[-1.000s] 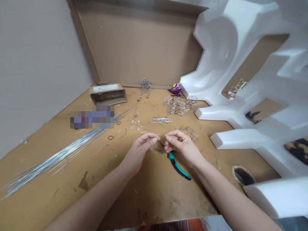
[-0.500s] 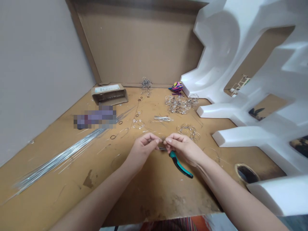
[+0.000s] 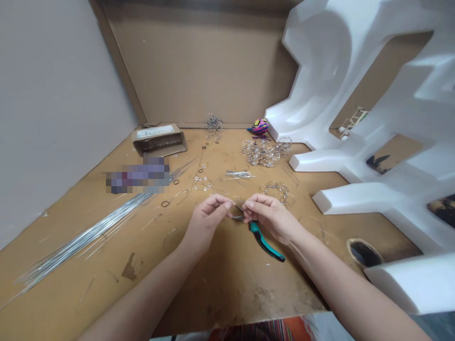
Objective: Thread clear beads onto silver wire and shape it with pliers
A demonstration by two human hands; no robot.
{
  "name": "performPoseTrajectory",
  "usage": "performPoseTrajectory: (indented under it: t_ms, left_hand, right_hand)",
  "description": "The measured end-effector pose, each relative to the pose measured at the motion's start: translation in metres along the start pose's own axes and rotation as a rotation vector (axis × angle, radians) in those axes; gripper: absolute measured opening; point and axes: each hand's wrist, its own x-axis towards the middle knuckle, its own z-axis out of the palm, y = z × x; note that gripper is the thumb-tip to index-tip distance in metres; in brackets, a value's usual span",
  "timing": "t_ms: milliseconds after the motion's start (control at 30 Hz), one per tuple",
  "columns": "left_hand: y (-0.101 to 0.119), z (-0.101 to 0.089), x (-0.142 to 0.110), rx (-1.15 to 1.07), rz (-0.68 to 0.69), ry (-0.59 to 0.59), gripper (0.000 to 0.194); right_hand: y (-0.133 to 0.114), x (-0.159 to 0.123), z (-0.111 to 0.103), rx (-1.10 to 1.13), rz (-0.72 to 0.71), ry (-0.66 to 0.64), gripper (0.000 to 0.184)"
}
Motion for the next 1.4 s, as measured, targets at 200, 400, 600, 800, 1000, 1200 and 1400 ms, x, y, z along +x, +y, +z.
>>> performPoseTrajectory:
  t_ms: [200,400,600,800,1000,1200,1400]
  left_hand:
    - [0.003,0.001,0.002,-0.407,-0.090,-0.131,0.020]
    - [0.002,-0.004,0.009,-0.658,-0.208,-0.273,0.024]
    - [0.009,-0.009,0.004,-0.221,-0.168,-0.392,0.018]
    - [0.010,-0.003,0.000,-0.342,-0.122,-0.268,0.021]
    - [0.012,0.001,-0.003,-0.660,-0.183,-0.226,0.024]
    - [0.010,-0.002,0.000,-0.757,-0.246,-0.251,0.015]
    - [0.006,-0.003,0.002,-0.642,-0.217,-0.287,0.015]
  right_hand:
    - [-0.003,0.000,0.001,0.061,-0.021,-0.029,0.009]
    - [-0.002,0.001,-0.002,0.065,-0.001,-0.128,0.013]
    - [-0.009,-0.002,-0.008,-0.055,-0.033,-0.117,0.018]
    - [-0.019,-0.004,-0.009,-0.198,0.026,-0.074,0.017]
    - [-0.021,-0.004,-0.008,-0.156,0.082,-0.088,0.016]
    - [-0.016,-0.002,-0.011,0.010,0.191,-0.178,0.011]
    - [-0.013,-0.003,-0.009,0.065,0.206,-0.225,0.013]
